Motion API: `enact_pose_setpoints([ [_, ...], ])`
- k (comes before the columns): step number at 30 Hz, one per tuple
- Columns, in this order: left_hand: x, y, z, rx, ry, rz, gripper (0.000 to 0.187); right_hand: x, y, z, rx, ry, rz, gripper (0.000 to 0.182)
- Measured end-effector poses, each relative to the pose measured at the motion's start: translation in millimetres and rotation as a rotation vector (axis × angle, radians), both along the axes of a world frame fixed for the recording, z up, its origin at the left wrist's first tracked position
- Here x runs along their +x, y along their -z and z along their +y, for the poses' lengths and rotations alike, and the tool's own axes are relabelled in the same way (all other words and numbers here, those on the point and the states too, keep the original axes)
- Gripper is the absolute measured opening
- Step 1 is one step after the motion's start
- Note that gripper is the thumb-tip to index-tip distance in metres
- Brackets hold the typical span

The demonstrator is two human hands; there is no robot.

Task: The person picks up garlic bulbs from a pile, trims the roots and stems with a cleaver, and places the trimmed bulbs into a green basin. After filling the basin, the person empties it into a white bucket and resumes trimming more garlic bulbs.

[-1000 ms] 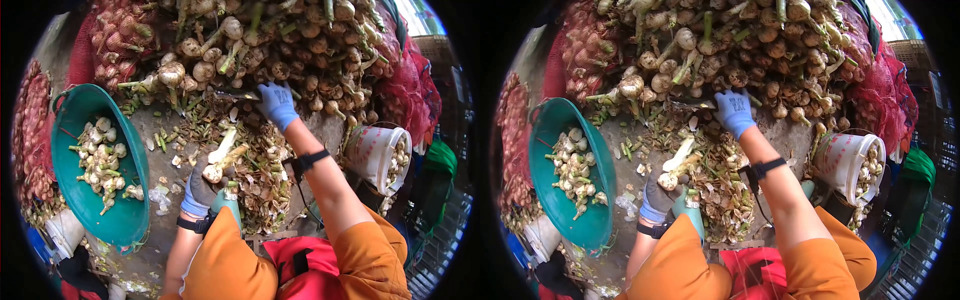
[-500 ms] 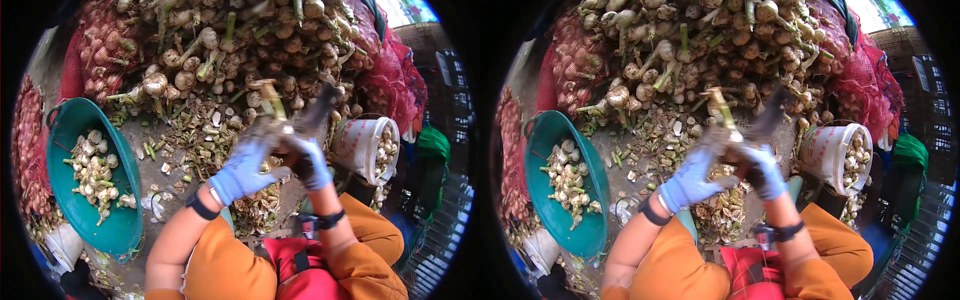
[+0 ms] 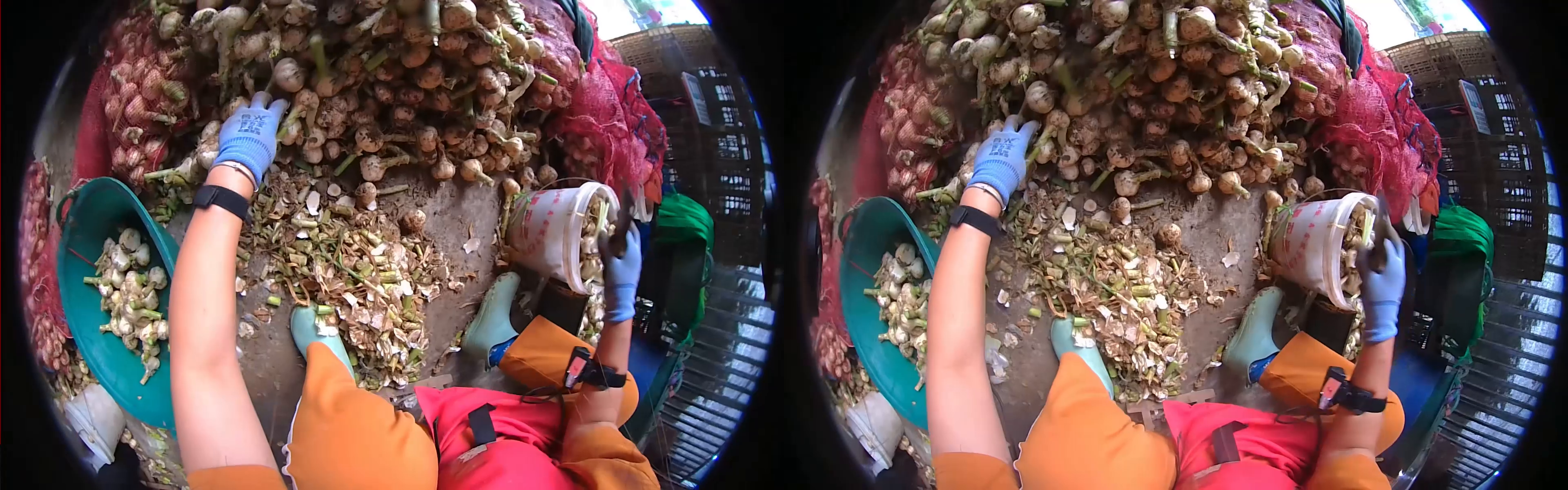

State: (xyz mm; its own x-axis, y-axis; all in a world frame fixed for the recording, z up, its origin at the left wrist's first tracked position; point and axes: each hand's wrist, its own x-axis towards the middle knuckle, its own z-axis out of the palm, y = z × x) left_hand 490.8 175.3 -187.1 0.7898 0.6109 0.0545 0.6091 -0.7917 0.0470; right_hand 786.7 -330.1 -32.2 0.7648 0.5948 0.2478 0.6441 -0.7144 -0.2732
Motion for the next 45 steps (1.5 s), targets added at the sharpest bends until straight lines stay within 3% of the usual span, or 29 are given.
enact_pose_setpoints([
  [2, 6.6, 1.2, 6.0, -0.087, -0.027, 0.116, 0.037, -34.1, 10.1, 52.0, -0.032, -0.245, -0.078, 0.043],
  [6, -19.1, 15.2, -19.5, -0.285, -0.082, -0.360, 0.034, -95.0, 49.5, 120.6, 0.083, -0.315, 0.380, 0.036],
  [8, -28.3, 40.5, -56.6, -1.028, -0.138, -1.120, 0.035, -122.9, 78.9, 140.8, 0.122, -0.234, 0.598, 0.036],
  [9, -27.5, 15.1, -87.7, -1.292, -0.226, -1.165, 0.035, -123.9, 113.2, 142.2, 0.002, -0.235, 0.814, 0.040],
  [10, -27.7, -12.6, -120.8, -1.572, -0.327, -1.175, 0.035, -143.0, 95.8, 169.3, -0.042, -0.272, 0.865, 0.048],
  [11, -26.5, -9.6, -145.9, -1.704, -0.356, -1.085, 0.036, -161.7, 88.8, 186.4, 0.270, -0.263, 1.138, 0.049],
  [12, -25.6, -8.1, -164.0, -1.812, -0.386, -0.996, 0.036, -174.0, 90.4, 198.8, 0.366, -0.250, 1.309, 0.047],
  [13, -22.4, -3.5, -186.9, -1.815, -0.411, -1.075, 0.038, -185.6, 99.9, 207.0, 0.515, -0.303, 1.348, 0.044],
  [14, -22.0, 5.1, -206.1, -1.802, -0.441, -1.159, 0.040, -187.0, 107.7, 210.0, 0.586, -0.433, 1.155, 0.042],
  [16, -30.4, 11.5, -200.4, -1.847, -0.367, -1.028, 0.043, -168.1, 90.8, 199.0, 0.412, -0.433, 1.055, 0.037],
  [17, -28.2, -0.8, -195.3, -1.872, -0.272, -0.918, 0.047, -158.6, 54.9, 191.7, 0.208, -0.224, 1.176, 0.032],
  [18, -27.8, -6.9, -189.8, -1.885, -0.191, -0.810, 0.052, -144.4, 40.1, 178.2, 0.122, -0.201, 0.954, 0.029],
  [19, -30.7, -0.1, -181.7, -1.757, -0.193, -0.845, 0.054, -127.8, 7.7, 165.7, -0.063, -0.046, 0.813, 0.025],
  [20, -36.8, 8.4, -168.2, -1.622, -0.160, -0.891, 0.048, -106.7, 14.0, 130.9, 0.103, 0.052, 0.707, 0.025],
  [21, -45.8, 11.1, -158.5, -1.505, -0.255, -0.978, 0.044, -83.5, 3.1, 104.6, -0.069, 0.060, 0.294, 0.023],
  [22, -57.4, 14.5, -147.6, -1.380, -0.336, -1.051, 0.041, -44.8, -6.0, 78.3, 0.178, 0.133, 0.340, 0.024],
  [23, -72.3, 31.4, -134.7, -1.242, -0.398, -1.191, 0.039, -38.2, -25.6, 75.8, 0.190, 0.158, 0.341, 0.022],
  [24, -88.2, 49.7, -123.2, -1.104, -0.442, -1.329, 0.038, -36.3, -23.2, 78.9, 0.302, 0.006, 0.112, 0.023],
  [25, -101.5, 57.0, -114.1, -0.921, -0.451, -1.333, 0.037, -29.0, -30.4, 71.0, 0.032, -0.023, -0.049, 0.025],
  [26, -114.1, 63.2, -108.9, -0.897, -0.459, -1.330, 0.037, -27.8, -19.4, 65.5, 0.117, -0.085, -0.109, 0.025],
  [29, -128.7, 80.2, -110.1, -0.565, -0.316, -0.647, 0.043, -64.7, 23.4, 83.5, 0.073, 0.021, 0.431, 0.026],
  [30, -127.0, 77.4, -118.8, -0.555, -0.300, -0.293, 0.053, -100.8, 22.7, 120.6, -0.013, -0.165, 0.280, 0.025],
  [31, -126.8, 90.8, -125.7, -0.765, -0.239, -0.230, 0.061, -114.6, 39.3, 135.5, -0.003, -0.284, 0.237, 0.021],
  [34, -134.3, 89.0, -160.1, -0.609, -0.246, -0.102, 0.067, -159.7, 58.1, 171.6, 0.133, -0.516, 0.361, 0.022],
  [35, -140.2, 88.2, -168.6, -0.662, -0.229, -0.150, 0.068, -175.8, 63.1, 179.2, 0.173, -0.506, 0.566, 0.014],
  [37, -158.4, 98.6, -184.5, -0.830, -0.203, -0.150, 0.066, -183.2, 104.6, 181.1, -0.023, -0.563, 0.702, 0.017],
  [39, -173.1, 117.9, -199.2, -1.122, -0.381, -0.497, 0.052, -191.9, 131.4, 178.4, -0.205, -0.542, 0.829, 0.026],
  [42, -162.1, 68.0, -202.2, -1.818, -0.881, -1.142, 0.049, -209.6, 155.8, 180.3, -0.206, -0.607, 0.876, 0.029],
  [45, -172.5, 57.4, -201.7, -1.929, -0.761, -1.081, 0.056, -226.1, 151.3, 200.5, -0.145, -0.675, 0.804, 0.026],
])
